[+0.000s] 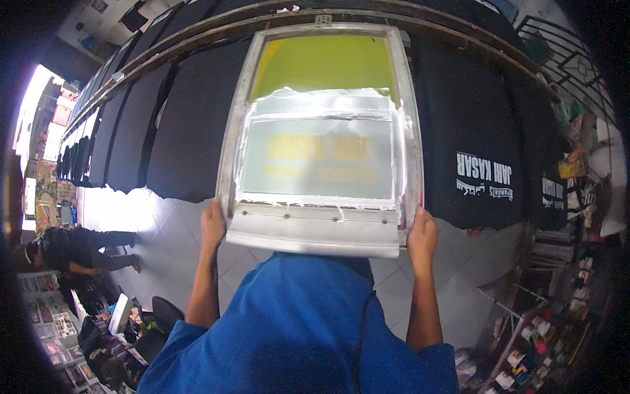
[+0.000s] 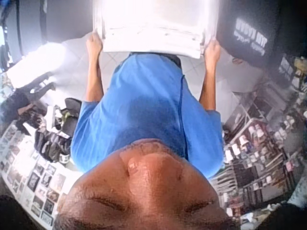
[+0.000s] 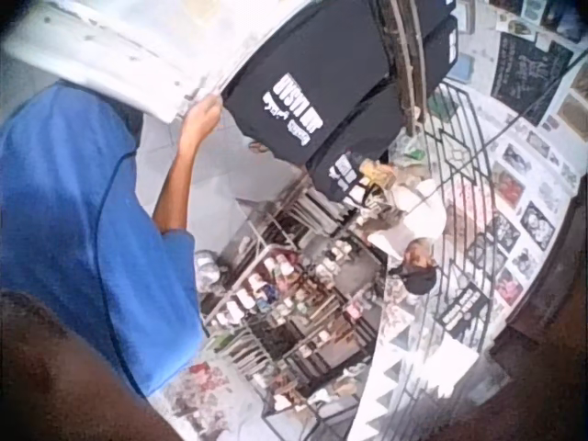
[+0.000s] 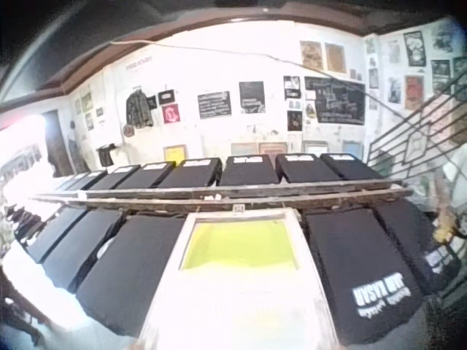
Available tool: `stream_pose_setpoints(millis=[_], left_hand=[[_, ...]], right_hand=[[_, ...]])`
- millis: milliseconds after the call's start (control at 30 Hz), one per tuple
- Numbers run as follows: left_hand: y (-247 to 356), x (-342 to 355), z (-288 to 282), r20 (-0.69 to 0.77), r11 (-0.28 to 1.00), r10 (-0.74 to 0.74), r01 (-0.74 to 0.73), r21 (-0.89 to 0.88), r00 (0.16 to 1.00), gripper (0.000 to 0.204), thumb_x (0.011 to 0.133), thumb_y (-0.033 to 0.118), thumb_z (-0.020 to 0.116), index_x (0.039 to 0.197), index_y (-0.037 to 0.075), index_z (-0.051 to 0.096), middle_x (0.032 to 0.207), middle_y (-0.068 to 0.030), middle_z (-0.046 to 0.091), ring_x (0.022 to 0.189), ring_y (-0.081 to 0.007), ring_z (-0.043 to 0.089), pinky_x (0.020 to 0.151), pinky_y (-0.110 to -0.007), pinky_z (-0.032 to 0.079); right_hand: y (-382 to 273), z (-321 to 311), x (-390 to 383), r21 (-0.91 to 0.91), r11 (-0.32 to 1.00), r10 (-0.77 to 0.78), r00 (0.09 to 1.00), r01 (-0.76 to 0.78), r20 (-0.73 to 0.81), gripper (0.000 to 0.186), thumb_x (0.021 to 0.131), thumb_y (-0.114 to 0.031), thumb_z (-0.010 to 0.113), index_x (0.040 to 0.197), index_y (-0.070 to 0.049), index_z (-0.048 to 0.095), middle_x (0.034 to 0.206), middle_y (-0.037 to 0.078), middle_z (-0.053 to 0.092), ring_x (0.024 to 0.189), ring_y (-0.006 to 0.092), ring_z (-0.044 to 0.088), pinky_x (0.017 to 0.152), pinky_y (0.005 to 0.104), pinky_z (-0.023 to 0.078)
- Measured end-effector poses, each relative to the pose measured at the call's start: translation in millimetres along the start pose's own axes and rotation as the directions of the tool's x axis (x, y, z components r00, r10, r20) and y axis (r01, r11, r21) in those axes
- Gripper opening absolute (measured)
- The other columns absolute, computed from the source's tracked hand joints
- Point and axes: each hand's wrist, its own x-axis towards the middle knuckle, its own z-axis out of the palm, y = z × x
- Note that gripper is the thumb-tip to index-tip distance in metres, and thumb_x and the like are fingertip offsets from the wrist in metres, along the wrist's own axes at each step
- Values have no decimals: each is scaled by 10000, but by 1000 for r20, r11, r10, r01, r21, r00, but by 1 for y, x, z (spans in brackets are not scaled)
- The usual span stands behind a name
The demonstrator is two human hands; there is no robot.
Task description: The person lays out a black t-shirt on a wooden frame, smooths it, and then uses a screen printing frame with a squeegee to apply white ink onto the fabric. The person repeats this process on multiple shirts.
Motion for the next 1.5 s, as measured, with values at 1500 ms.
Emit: stream_pose_setpoints(millis=[1500], left_hand=[[-296,269,-302,-27,996,75,-73,58,997,542,1006,372,358,833,-80,601,745,-264,600,712,-379,578,679,-478,422]], right_hand=[[-258,353,-225,26,997,68,998,-68,8,512,981,-391,392,907,41,657,845,277,648,826,443,628,748,474,465]])
